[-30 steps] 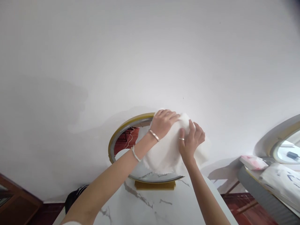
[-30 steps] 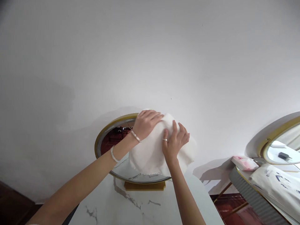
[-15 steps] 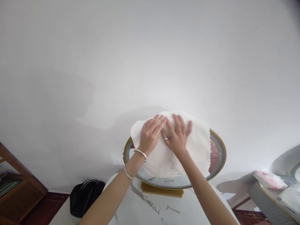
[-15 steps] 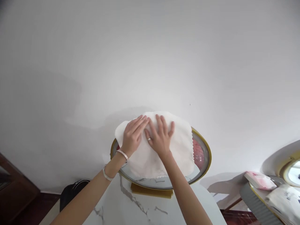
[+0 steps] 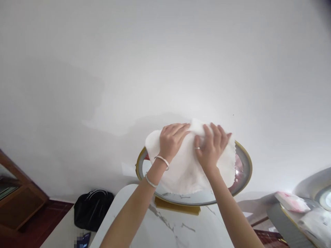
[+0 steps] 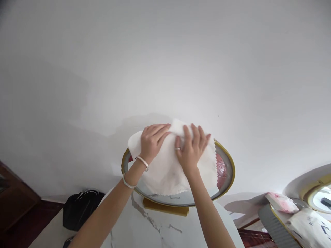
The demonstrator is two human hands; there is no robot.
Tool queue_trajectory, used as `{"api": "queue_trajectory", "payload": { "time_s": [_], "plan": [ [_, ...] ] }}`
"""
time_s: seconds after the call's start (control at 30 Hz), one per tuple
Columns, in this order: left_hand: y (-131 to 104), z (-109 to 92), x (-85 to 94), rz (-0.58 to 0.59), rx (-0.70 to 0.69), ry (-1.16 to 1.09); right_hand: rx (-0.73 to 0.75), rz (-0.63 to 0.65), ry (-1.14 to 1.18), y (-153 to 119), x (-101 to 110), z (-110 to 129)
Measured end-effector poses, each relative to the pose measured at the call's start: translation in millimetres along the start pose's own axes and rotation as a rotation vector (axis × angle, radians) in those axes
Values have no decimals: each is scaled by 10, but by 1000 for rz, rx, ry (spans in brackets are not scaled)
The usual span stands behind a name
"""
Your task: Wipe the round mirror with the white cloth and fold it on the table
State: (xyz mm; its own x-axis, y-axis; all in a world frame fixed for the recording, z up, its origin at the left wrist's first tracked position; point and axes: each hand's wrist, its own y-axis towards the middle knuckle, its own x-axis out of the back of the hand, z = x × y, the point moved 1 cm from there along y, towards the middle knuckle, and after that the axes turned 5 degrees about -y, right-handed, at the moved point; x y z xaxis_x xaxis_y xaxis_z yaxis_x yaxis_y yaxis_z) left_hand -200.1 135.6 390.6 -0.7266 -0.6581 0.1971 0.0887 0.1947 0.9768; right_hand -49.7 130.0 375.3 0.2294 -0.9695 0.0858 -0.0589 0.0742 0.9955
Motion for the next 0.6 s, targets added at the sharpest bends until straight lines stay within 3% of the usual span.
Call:
{"api": "queue_trajectory", "payload": {
  "time_s": [0.1,0.2,0.27,0.33,0.4,0.47,0.53,0.6],
  "plan": [
    [-581,290,250,-166,277,47,288,89,107,-1,-158,421],
    [-1281,466,395,-259,538,126,600,166,211,-309,-229,737],
    [-1667,512,435,-290,612,148,751,196,289,-661,-221,821],
    [-1895,524,447,-319,591,150,822,246,370,-1044,-200,813],
    [-1926,518,441,-348,518,145,775,336,419,-1350,-195,748],
    [-1758,492,418,-357,427,125,616,377,411,-1485,-203,660],
    [-1422,440,371,-338,313,89,437,341,371,-1411,-196,566],
    [-985,361,297,-290,189,37,296,278,270,-1155,-160,467]
  ]
}}
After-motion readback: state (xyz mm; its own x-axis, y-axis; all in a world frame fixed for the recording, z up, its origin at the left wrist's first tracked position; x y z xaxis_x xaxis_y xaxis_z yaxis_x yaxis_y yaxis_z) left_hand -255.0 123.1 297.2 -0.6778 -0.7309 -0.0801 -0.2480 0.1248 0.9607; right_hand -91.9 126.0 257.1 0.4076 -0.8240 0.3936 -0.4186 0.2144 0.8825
